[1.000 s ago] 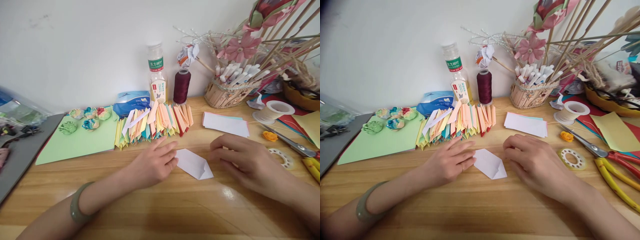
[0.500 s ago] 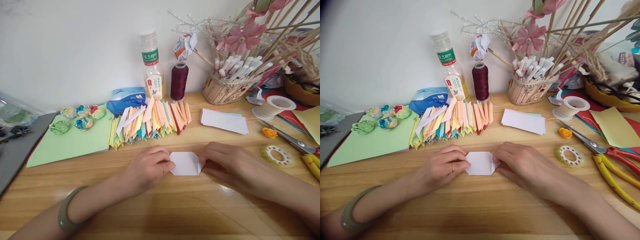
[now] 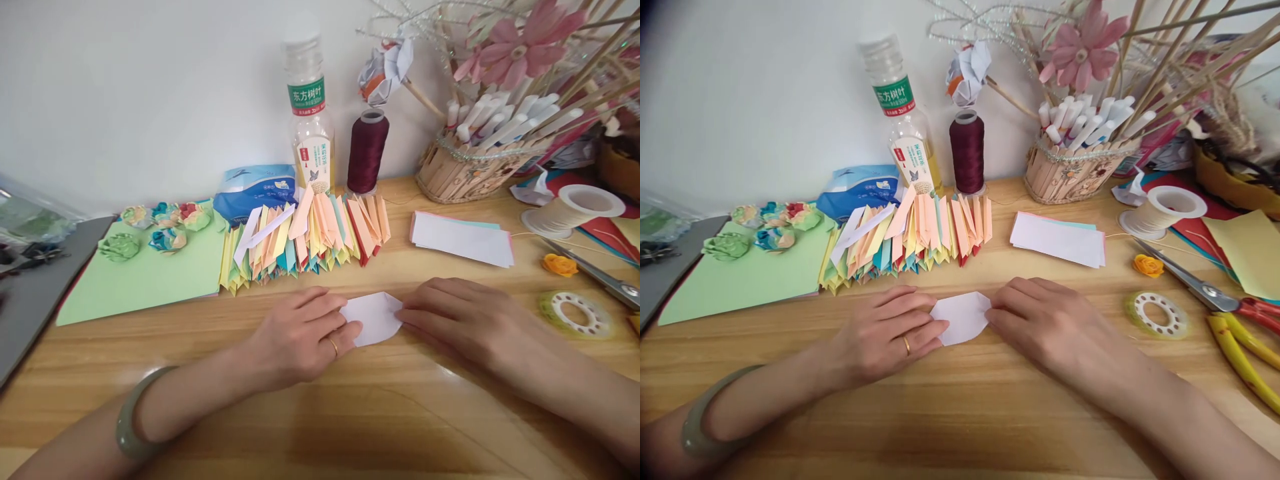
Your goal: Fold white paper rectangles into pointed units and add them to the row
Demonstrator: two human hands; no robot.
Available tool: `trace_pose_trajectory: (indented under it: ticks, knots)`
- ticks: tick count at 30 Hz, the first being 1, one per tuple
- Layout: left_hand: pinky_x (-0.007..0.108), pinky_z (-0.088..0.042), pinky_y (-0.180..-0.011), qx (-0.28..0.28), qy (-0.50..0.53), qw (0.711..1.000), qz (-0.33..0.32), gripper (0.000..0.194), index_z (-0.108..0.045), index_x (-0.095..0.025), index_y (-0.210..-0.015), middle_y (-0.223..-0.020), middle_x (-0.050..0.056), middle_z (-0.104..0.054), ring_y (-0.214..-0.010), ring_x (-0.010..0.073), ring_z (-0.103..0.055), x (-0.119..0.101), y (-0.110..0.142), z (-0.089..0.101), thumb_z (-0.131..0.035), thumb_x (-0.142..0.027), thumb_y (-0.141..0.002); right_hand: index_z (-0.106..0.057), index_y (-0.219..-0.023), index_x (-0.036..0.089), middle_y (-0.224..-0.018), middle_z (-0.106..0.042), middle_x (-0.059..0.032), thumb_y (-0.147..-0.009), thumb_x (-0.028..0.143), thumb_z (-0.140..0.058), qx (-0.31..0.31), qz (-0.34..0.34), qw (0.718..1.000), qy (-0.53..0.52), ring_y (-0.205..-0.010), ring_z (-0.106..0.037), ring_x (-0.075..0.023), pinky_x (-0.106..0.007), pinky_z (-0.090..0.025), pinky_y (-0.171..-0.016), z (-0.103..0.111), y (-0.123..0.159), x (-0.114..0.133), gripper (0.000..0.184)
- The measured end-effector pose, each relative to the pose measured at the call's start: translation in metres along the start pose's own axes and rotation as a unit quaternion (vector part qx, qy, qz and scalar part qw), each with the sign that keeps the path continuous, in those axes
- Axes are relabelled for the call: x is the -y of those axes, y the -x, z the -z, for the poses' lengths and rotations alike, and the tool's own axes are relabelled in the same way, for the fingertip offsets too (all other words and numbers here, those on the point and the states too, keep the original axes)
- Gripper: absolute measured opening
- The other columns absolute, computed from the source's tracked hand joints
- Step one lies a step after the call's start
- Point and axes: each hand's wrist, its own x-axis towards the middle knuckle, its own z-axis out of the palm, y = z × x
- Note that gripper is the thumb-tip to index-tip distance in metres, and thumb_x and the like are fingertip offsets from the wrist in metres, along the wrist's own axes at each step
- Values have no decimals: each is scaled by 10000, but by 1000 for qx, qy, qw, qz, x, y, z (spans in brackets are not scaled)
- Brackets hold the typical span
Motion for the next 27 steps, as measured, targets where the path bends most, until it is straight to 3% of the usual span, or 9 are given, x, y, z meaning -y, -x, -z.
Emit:
trace_pose_trajectory:
  ticks: [6,9,12,17,27]
  knots:
    - [349,-489,-841,13,0,999,41,111,-611,-96,-857,-767,58,-662,-852,194,-601,-4,2,1,-547,-187,-848,-591,-918,178,-866,-593,-55,-933,192,-411,-12,-18,1000,-5,-758,-534,-185,-317,-414,-653,-1,-4,1,182]
    - [375,-494,-820,68,39,993,93,216,-599,-114,-792,-783,81,-627,-880,226,-570,-5,0,0,-503,-288,-876,-568,-859,190,-865,-583,-48,-930,191,-408,-10,-36,999,-28,-765,-528,-180,-310,-412,-650,-4,-6,1,175]
    - [358,-496,-780,106,81,981,144,228,-592,-145,-737,-766,53,-604,-875,222,-550,-7,0,-2,-500,-276,-899,-547,-863,193,-867,-575,-51,-930,191,-398,-12,-54,997,-63,-778,-519,-179,-308,-412,-655,-9,-6,-2,164]
    - [359,-465,-800,73,128,963,225,200,-598,-123,-751,-784,60,-604,-876,211,-515,-14,1,-4,-495,-203,-903,-544,-865,201,-873,-564,-54,-930,224,-412,-9,-80,990,-115,-799,-512,-185,-312,-411,-662,-13,-5,-6,149]
    - [417,-395,-791,83,138,931,328,143,-593,-128,-738,-867,65,-530,-894,227,-413,-22,-4,-1,-517,-149,-857,-537,-835,190,-857,-519,-54,-933,241,-389,21,-160,974,-156,-770,-505,-180,-334,-415,-692,-10,-9,5,185]
